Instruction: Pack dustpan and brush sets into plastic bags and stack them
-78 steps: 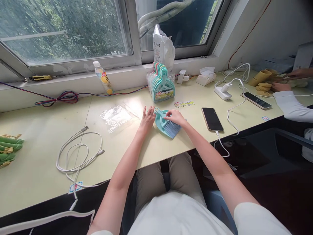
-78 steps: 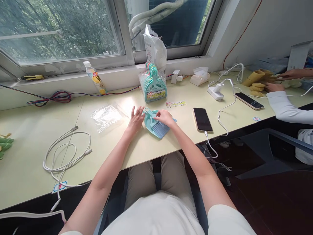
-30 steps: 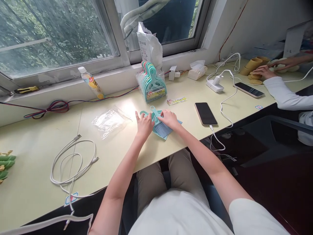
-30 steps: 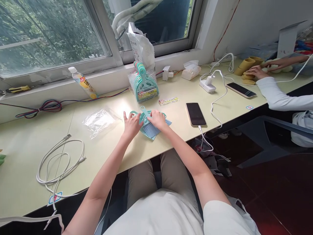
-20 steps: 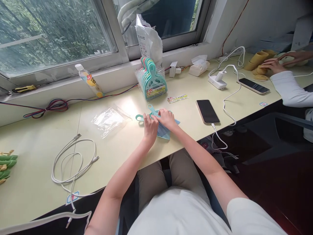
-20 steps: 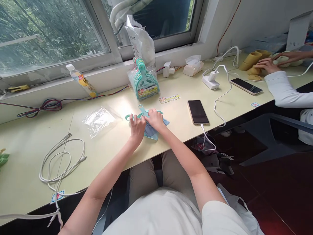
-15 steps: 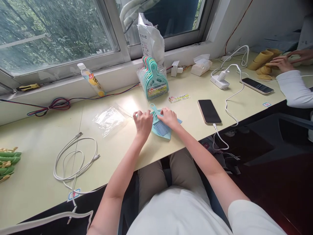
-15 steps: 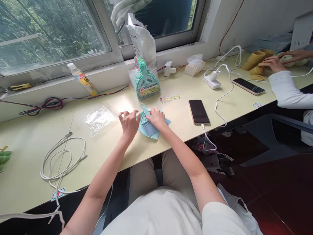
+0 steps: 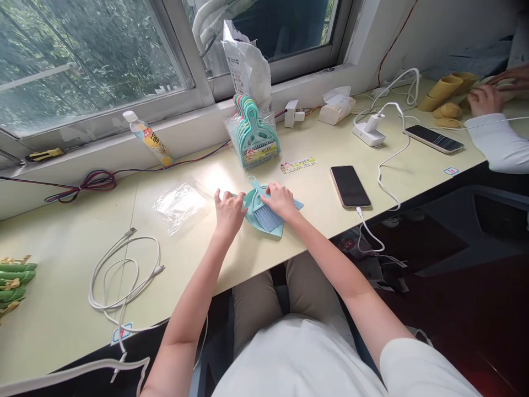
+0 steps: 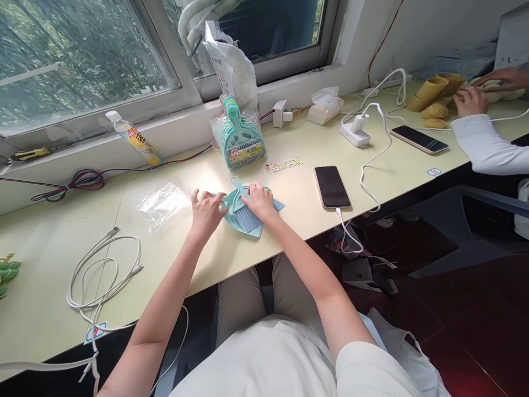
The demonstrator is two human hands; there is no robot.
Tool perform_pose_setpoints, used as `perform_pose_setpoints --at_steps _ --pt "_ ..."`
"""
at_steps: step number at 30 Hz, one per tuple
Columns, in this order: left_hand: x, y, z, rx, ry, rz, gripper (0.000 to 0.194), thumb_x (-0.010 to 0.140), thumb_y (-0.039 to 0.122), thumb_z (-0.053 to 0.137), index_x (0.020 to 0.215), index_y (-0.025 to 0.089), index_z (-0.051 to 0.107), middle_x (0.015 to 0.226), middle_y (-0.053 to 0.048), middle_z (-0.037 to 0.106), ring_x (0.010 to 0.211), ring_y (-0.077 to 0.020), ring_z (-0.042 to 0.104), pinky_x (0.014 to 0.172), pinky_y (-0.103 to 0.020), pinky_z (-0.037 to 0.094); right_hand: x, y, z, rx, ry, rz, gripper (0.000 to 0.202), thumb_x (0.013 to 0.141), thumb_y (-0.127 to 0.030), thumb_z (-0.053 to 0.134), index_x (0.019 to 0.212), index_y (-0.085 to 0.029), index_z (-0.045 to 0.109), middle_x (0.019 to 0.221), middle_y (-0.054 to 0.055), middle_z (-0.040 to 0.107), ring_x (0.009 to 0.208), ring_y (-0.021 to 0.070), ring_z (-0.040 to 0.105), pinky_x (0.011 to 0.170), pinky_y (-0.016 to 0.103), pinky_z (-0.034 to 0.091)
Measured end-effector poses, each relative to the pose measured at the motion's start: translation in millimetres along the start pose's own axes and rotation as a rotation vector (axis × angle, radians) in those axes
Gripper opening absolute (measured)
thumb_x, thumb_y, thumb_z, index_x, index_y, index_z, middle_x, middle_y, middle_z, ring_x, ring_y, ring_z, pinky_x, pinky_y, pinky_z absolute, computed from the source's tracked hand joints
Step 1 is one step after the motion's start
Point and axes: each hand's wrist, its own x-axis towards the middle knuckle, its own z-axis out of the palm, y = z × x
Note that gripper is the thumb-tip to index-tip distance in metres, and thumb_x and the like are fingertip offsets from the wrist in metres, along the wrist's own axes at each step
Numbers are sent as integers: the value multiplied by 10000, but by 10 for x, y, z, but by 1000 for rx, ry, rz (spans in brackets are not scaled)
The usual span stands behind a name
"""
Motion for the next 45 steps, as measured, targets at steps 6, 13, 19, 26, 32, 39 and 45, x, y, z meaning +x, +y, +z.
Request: perform_pose_setpoints --at_steps 6,13,19,26,32,39,45 --pt "44 -43 115 21 5 -52 300 811 57 500 899 213 740 591 -112 595 1091 -372 621 1176 -618 294 -56 -33 0 0 -59 -51 202 952 -384 612 1047 -221 683 1170 101 679 942 240 676 764 298 459" --pt "12 -82 199 50 35 -164 272 797 38 493 886 198 694 679 -131 647 1130 -377 595 1127 -618 295 -85 -40 -18 -6 -87 -77 202 956 -373 598 1038 -207 680 1151 102 667 930 234 672 755 295 453" --pt "8 -300 54 -44 193 -289 225 911 123 493 1020 258 636 875 -91 746 1068 -315 620 1053 -524 367 -59 -7 31 16 -60 -68 199 942 -373 614 1034 -213 689 1158 98 674 928 239 675 757 301 459" --pt "-54 -814 -146 -118 392 -485 184 1015 278 422 1073 244 593 742 -34 706 914 -267 660 998 -441 402 -50 5 52 22 -50 -69 194 931 -368 622 1024 -216 697 1143 93 676 932 242 675 767 309 463" --pt "-100 -698 -155 -94 349 -391 386 969 100 395 1196 263 661 986 -83 751 1094 -277 639 1029 -459 429 -56 6 63 26 -32 -68 195 931 -377 613 998 -214 697 1123 85 683 925 242 675 764 315 464" --pt "-289 -358 -192 59 77 -25 287 924 224 581 1127 308 765 1576 -76 496 1508 -347 366 1259 -660 148 -66 3 54 22 -30 -82 185 930 -362 611 997 -213 699 1112 90 685 937 242 674 771 310 463" --pt "-388 -312 6 89 -30 7 354 965 313 491 1202 229 740 1612 -124 449 1567 -345 267 1259 -705 7 -59 13 62 33 -27 -78 188 928 -375 619 987 -219 705 1123 89 686 932 240 673 768 307 465"
